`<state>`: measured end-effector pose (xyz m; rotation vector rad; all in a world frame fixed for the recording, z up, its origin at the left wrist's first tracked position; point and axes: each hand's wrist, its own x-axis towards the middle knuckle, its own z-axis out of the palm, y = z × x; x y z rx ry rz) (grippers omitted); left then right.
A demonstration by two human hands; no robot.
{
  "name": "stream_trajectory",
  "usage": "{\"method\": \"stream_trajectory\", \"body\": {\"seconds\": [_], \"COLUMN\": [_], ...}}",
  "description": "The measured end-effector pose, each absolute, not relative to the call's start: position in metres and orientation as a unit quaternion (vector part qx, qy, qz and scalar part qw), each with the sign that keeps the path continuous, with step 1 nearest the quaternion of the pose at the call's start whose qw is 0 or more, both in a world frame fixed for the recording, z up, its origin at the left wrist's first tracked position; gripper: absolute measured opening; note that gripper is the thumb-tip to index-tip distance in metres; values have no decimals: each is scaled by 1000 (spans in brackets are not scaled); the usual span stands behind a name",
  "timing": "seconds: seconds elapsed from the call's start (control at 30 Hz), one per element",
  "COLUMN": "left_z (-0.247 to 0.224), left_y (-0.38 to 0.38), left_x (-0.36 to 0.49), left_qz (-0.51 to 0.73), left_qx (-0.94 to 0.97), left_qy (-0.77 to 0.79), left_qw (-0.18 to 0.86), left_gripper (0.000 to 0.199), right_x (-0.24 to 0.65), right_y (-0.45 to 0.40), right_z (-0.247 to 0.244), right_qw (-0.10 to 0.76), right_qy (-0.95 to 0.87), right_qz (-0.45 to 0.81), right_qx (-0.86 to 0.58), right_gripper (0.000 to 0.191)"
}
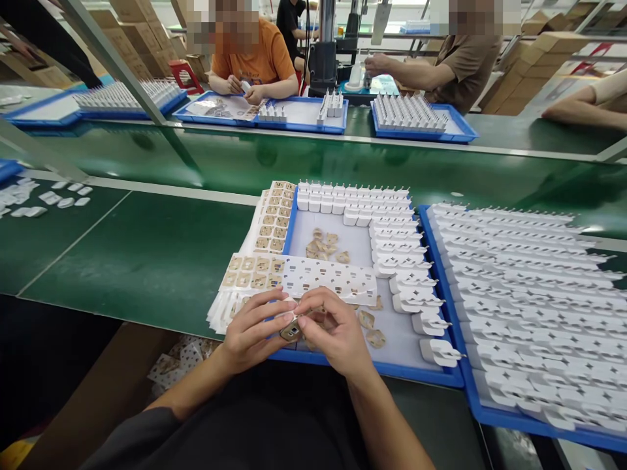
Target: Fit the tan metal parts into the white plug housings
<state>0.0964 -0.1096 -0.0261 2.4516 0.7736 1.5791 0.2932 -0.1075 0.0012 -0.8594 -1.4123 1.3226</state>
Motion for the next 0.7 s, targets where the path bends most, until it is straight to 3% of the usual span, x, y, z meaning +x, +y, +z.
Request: {"method": "stream_trajectory", "body": {"seconds": [0.2, 0.5, 0.7], "left_z": [-23, -29, -29], "left_y": [-108, -102, -101], "left_x": [97, 105, 105], "left_qz": [530, 554, 564], "left_qx": [810, 784, 784], "left_qy": [241, 262, 241], "left_qw": [67, 103, 94], "left_gripper": [34, 44, 46], "right_x": [292, 294, 299], "right_y": [-109, -109, -102], "right_z": [-2, -17, -16], "right_qw": [525, 565, 529], "right_qy": [-584, -701, -720], "right_qz": [508, 230, 233], "right_qx": [-354, -369, -383], "right_gripper": [10, 20, 7]}}
